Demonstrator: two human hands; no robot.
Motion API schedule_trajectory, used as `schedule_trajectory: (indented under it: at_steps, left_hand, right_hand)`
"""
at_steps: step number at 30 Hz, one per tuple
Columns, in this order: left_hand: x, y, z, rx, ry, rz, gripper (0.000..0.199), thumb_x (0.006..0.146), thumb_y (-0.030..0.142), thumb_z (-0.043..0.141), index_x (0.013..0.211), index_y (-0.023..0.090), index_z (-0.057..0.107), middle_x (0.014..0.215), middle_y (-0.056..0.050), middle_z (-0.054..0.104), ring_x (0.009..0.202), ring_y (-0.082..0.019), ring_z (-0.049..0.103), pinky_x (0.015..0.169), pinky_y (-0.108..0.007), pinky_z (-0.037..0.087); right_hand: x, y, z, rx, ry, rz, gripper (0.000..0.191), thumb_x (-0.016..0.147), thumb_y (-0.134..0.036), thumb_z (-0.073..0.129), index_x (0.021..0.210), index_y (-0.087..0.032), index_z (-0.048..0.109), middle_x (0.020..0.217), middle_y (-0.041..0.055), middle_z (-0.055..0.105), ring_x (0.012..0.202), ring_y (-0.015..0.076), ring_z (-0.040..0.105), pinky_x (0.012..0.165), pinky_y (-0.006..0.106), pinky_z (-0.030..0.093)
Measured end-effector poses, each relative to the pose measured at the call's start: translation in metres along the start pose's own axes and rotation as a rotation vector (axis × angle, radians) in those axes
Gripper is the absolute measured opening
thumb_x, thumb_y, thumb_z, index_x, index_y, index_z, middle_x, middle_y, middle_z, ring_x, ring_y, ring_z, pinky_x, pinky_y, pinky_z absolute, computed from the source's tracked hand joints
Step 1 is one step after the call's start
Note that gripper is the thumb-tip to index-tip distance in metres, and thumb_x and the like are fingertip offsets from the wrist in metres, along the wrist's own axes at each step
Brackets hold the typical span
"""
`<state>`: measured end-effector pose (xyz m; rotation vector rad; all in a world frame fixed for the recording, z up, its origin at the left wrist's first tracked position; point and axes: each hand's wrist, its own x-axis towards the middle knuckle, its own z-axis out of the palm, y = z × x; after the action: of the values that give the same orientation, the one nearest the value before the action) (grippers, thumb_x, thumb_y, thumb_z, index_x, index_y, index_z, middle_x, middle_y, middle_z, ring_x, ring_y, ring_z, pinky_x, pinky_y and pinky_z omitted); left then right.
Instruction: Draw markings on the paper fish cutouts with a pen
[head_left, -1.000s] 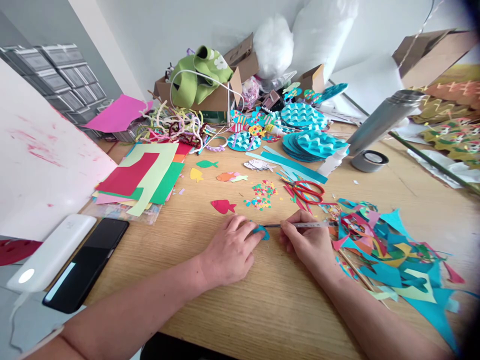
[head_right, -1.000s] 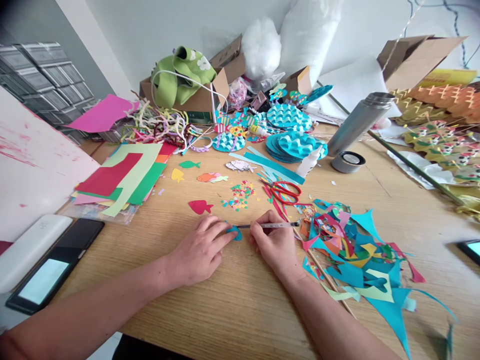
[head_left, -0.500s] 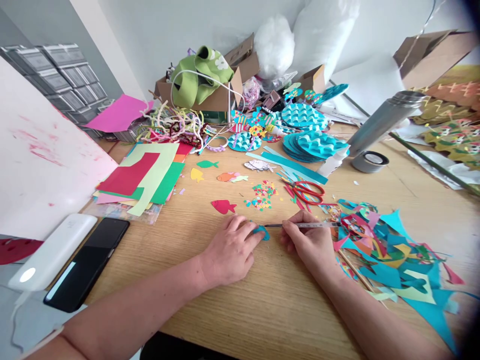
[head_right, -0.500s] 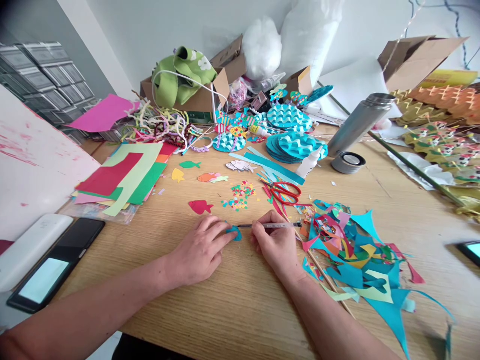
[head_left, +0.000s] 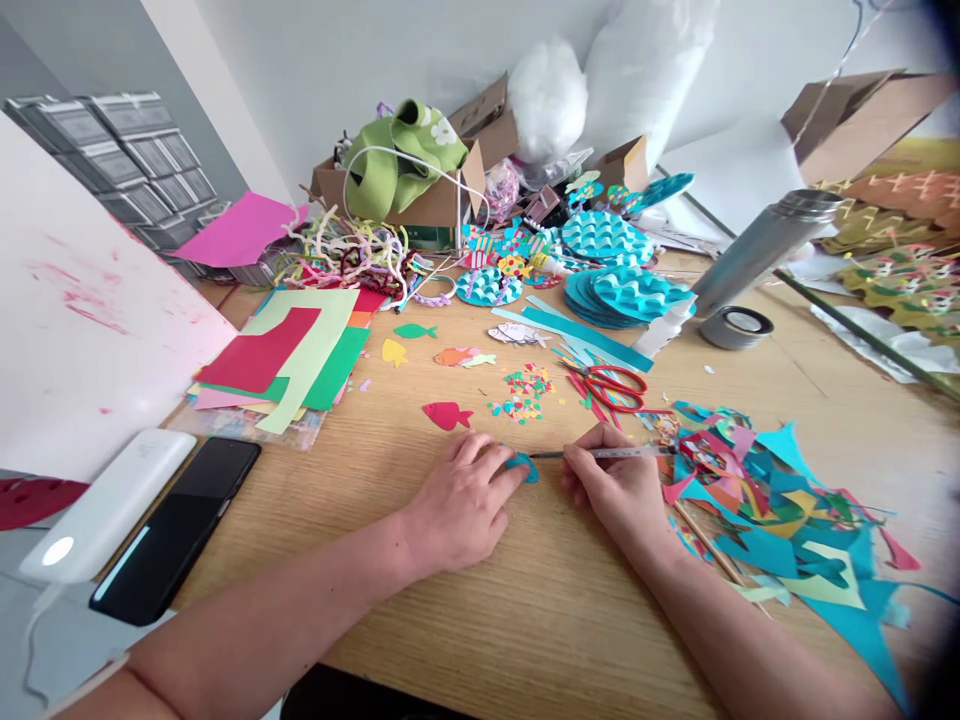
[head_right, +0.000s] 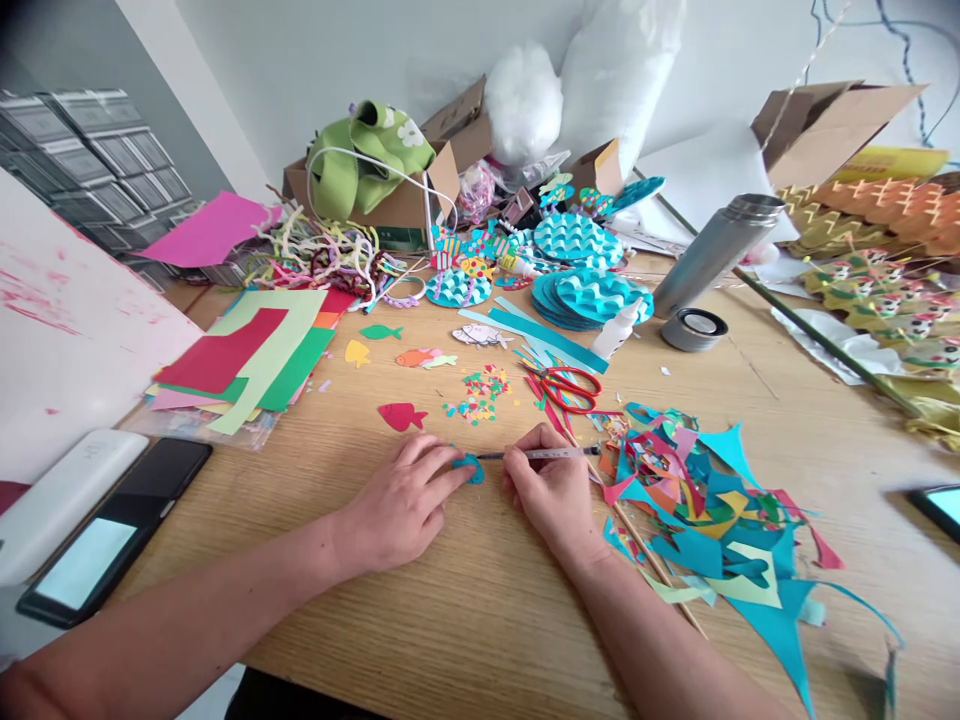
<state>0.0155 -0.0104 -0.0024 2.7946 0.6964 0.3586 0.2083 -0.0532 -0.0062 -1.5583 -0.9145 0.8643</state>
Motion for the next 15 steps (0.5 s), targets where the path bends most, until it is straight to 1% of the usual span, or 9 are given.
schedule_trajectory:
  at_steps: [7,15]
  left_hand:
    - [-0.0002,0.0003,0.0008,-0.002,0.0,-0.005,0.044,0.085,0.013,0.05,0.129,0.017,0.054,0.125,-0.008,0.055,0.12,-0.028,0.041,0.109,-0.048,0.035]
    - [0.0,-0.0006,0.0003,0.003,-0.012,0.003,0.044,0.086,0.014,0.05,0.13,0.016,0.054,0.125,-0.009,0.054,0.12,-0.029,0.04,0.109,-0.047,0.034]
  right_hand:
    - [-0.0006,-0.0014,0.0004,-0.02,-0.008,-0.009,0.026,0.07,-0.038,0.07,0.062,-0.023,0.051,0.044,-0.0013,0.058,0.032,0.0121,0.048,0.03,0.022,0.038]
    - [-0.0003,0.0013,0.0,-0.008,0.003,0.003,0.023,0.07,-0.034,0.07,0.063,-0.023,0.051,0.045,-0.0016,0.058,0.033,0.0129,0.05,0.03,0.022,0.038]
